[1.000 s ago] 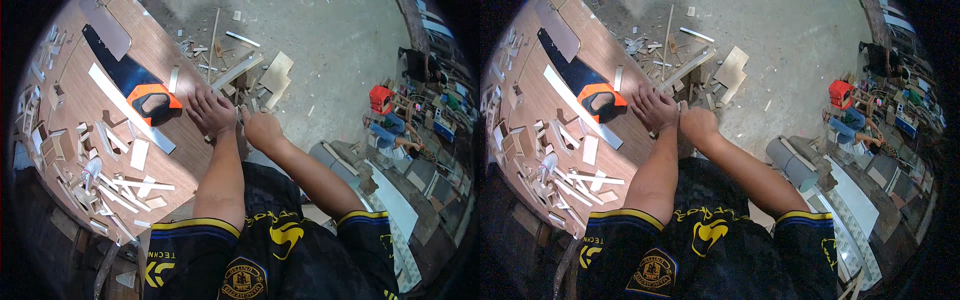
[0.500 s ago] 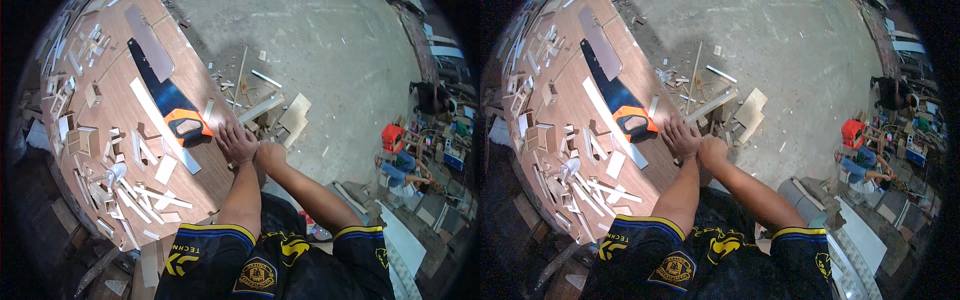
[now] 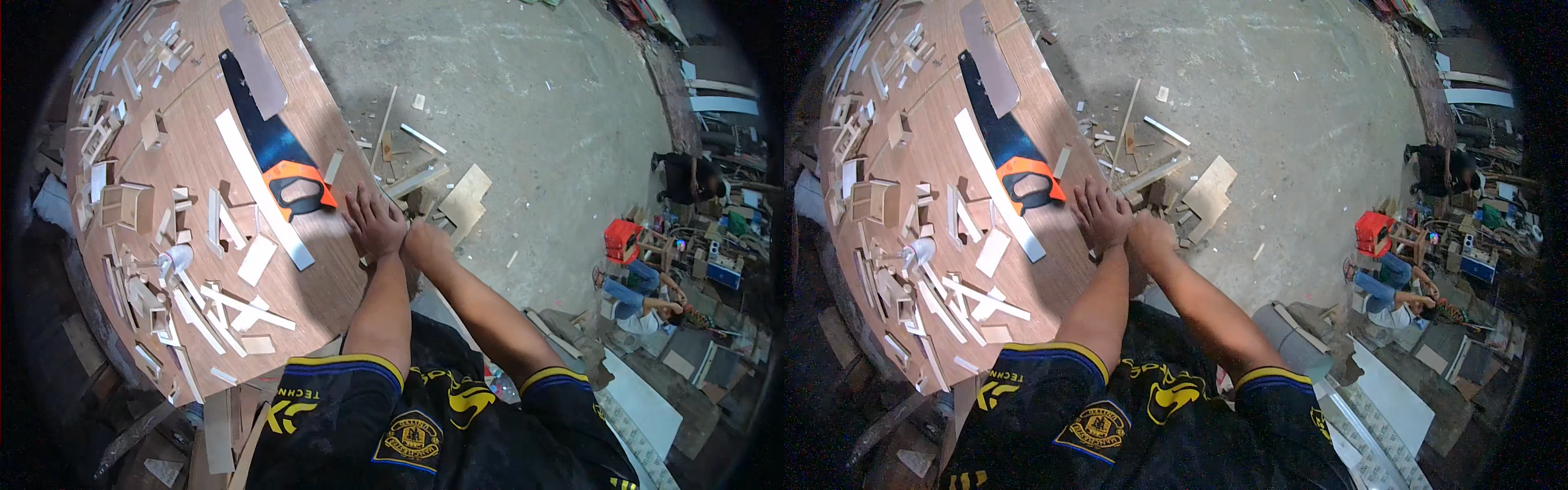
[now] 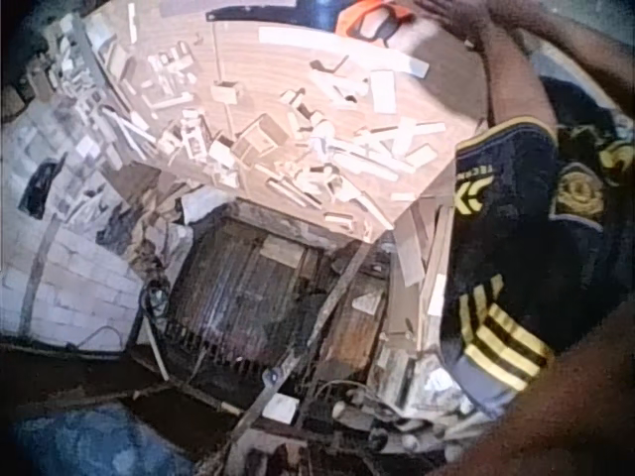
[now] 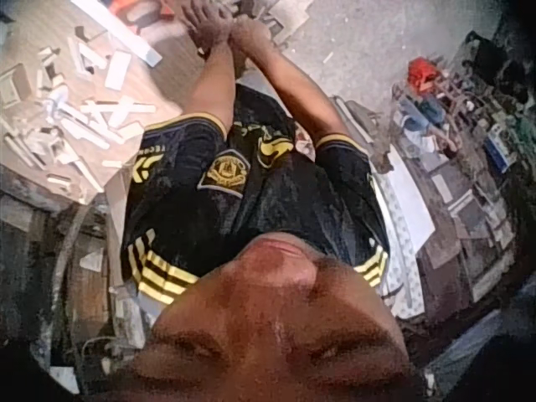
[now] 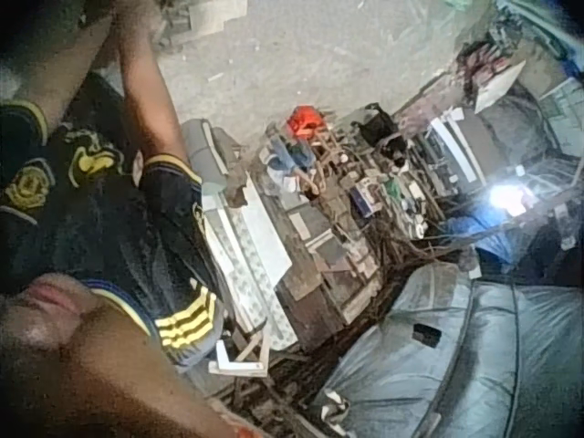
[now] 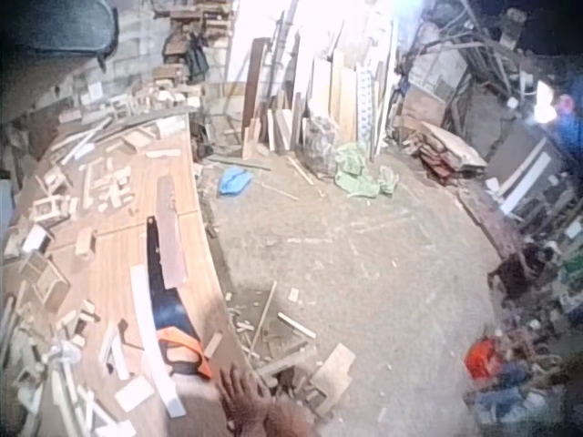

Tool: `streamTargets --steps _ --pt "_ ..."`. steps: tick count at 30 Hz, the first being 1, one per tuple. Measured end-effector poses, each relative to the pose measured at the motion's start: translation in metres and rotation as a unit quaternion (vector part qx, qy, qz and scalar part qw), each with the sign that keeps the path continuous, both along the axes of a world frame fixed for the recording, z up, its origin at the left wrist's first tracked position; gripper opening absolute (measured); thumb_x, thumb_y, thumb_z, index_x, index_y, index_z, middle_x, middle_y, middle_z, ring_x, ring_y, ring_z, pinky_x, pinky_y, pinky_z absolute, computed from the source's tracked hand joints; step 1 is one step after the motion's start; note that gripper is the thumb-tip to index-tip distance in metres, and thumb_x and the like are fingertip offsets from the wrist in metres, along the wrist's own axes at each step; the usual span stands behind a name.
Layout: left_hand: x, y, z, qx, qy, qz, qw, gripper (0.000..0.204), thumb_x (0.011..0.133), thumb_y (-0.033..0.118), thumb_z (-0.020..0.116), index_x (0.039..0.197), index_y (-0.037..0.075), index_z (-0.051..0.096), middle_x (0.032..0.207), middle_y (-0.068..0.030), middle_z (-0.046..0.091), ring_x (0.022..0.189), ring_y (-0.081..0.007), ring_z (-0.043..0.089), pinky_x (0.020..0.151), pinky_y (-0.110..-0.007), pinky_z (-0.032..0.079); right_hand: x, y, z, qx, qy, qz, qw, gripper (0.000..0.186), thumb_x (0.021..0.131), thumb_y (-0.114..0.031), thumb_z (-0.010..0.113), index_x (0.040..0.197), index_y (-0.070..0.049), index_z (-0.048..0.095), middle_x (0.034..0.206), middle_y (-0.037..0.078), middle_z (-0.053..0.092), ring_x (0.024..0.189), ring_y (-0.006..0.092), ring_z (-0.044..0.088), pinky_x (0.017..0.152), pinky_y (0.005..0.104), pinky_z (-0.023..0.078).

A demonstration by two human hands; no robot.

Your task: Filing and sanding small wooden pieces to fit together for a project.

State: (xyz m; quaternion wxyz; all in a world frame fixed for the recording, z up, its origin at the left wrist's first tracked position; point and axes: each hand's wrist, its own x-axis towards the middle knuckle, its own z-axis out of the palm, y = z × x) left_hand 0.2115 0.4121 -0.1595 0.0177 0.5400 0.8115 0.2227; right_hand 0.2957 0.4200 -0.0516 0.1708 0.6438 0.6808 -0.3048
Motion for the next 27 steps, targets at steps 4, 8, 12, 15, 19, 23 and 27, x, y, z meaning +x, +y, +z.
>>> streamTargets --steps 4,8,12,15,19,23,27 --pt "0.000 0.003 0.004 0.009 0.010 0.007 1.000 0.039 0.076 0.024 0.062 0.112 0.010 0.063 0.147 -0.0067 0.044 0.141 -0.0358 0.033 0.113 -0.058 0.021 0.002 0.007 -0.006 -0.055 -0.038 0.065 0.996 0.029 0.091 -0.020 0.050 0.100 0.002 0.065 0.101 0.022 0.070 0.093 0.0345 0.070 0.078 0.0439 0.056" --pt "0.003 0.004 0.006 -0.035 0.004 0.002 0.999 0.052 0.074 0.026 0.065 0.124 0.013 0.057 0.148 -0.0084 0.042 0.142 -0.0368 0.028 0.113 -0.060 0.018 0.002 0.014 -0.001 -0.108 -0.064 0.041 0.991 0.029 0.093 -0.020 0.047 0.105 0.001 0.064 0.104 0.021 0.069 0.097 0.0349 0.069 0.081 0.0443 0.055" --pt "0.005 0.001 0.016 -0.043 -0.004 0.010 0.999 0.033 0.078 0.024 0.062 0.109 0.012 0.063 0.146 -0.0070 0.044 0.140 -0.0369 0.032 0.113 -0.059 0.019 0.010 0.000 0.031 -0.126 -0.082 -0.017 0.989 0.031 0.093 -0.019 0.044 0.107 0.000 0.064 0.105 0.022 0.069 0.097 0.0374 0.068 0.082 0.0458 0.055" --pt "0.003 0.008 0.016 -0.025 -0.002 0.001 1.000 0.040 0.077 0.024 0.063 0.115 0.011 0.062 0.147 -0.0085 0.043 0.141 -0.0379 0.030 0.112 -0.060 0.020 0.005 -0.002 0.038 -0.109 -0.096 -0.053 0.988 0.031 0.094 -0.018 0.042 0.105 0.001 0.063 0.103 0.024 0.068 0.097 0.0391 0.068 0.082 0.0475 0.054" --pt "0.006 0.008 0.018 -0.015 0.007 -0.006 1.000 0.031 0.078 0.025 0.063 0.105 0.011 0.065 0.147 -0.0085 0.044 0.140 -0.0379 0.032 0.112 -0.061 0.021 0.010 0.000 0.036 -0.115 -0.064 -0.057 0.990 0.029 0.093 -0.016 0.040 0.104 0.000 0.062 0.097 0.024 0.068 0.092 0.0416 0.068 0.080 0.0484 0.054" --pt "0.003 0.001 0.014 -0.020 -0.011 0.002 1.000 0.035 0.078 0.024 0.062 0.110 0.011 0.060 0.149 -0.0093 0.041 0.141 -0.0385 0.030 0.111 -0.062 0.020 0.024 0.009 0.039 -0.103 -0.056 0.065 0.991 0.028 0.093 -0.017 0.046 0.110 -0.003 0.064 0.098 0.022 0.069 0.090 0.0366 0.069 0.077 0.0457 0.055" --pt "0.002 -0.001 0.022 -0.050 -0.060 -0.018 0.997 0.043 0.078 0.023 0.061 0.119 0.010 0.054 0.151 -0.0093 0.039 0.142 -0.0392 0.028 0.111 -0.062 0.019 0.029 -0.007 0.064 -0.029 0.000 0.063 0.998 0.036 0.091 -0.012 0.042 0.121 -0.006 0.060 0.083 0.023 0.068 0.077 0.0411 0.067 0.068 0.0500 0.054"
